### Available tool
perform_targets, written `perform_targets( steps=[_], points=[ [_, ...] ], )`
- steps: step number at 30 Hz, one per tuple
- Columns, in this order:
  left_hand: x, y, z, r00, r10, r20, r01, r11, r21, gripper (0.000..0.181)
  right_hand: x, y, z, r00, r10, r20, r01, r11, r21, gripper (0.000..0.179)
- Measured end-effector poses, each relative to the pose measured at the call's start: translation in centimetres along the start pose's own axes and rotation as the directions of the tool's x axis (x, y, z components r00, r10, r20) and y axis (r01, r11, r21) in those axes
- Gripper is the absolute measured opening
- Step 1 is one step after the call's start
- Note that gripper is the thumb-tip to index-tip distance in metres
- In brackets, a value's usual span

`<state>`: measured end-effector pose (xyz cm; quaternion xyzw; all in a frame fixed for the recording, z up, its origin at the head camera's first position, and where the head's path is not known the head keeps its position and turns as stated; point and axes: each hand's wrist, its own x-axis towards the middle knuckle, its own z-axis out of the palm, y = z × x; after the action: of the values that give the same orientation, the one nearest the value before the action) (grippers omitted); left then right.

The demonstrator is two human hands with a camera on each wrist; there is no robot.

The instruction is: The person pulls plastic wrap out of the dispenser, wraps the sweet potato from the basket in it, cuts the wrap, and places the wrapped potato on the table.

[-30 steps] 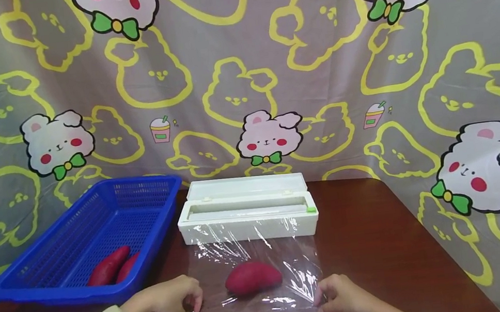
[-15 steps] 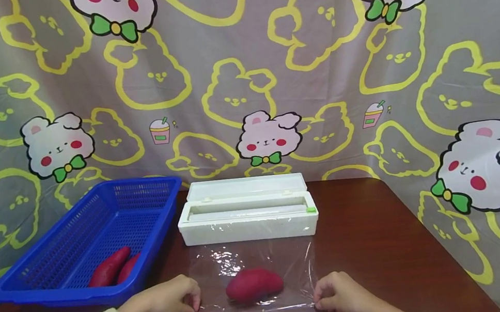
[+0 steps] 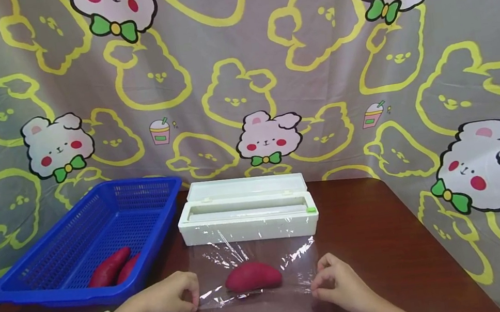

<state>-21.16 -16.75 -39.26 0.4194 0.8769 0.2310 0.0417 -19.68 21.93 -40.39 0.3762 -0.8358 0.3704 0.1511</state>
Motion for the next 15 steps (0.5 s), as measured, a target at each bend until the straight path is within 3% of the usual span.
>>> perform_targets(
  steps=[3, 5, 9, 15],
  points=[
    [0.1, 0.0, -0.1, 0.998, 0.045, -0.052, -0.044, 0.999, 0.012, 0.011, 0.3, -0.1, -0.2, 0.997, -0.048, -0.052, 0.045, 0.997, -0.064, 0.023],
    [0.1, -0.1, -0.2, 0.995, 0.071, -0.076, -0.071, 0.997, 0.006, 0.011, 0.4, 0.1, -0.4, 0.997, -0.068, -0.046, 0.066, 0.997, -0.045, 0.024],
    [0.1, -0.3, -0.2, 0.992, 0.093, -0.081, -0.100, 0.991, -0.093, 0.009, 0.4, 0.7, -0.8, 0.996, -0.090, 0.025, 0.087, 0.990, 0.108, 0.020],
    [-0.2, -0.7, -0.3, 0.998, 0.038, -0.047, -0.050, 0.964, -0.263, 0.009, 0.2, 1.8, -1.1, 0.990, -0.033, 0.139, -0.012, 0.951, 0.310, 0.010]
  ],
)
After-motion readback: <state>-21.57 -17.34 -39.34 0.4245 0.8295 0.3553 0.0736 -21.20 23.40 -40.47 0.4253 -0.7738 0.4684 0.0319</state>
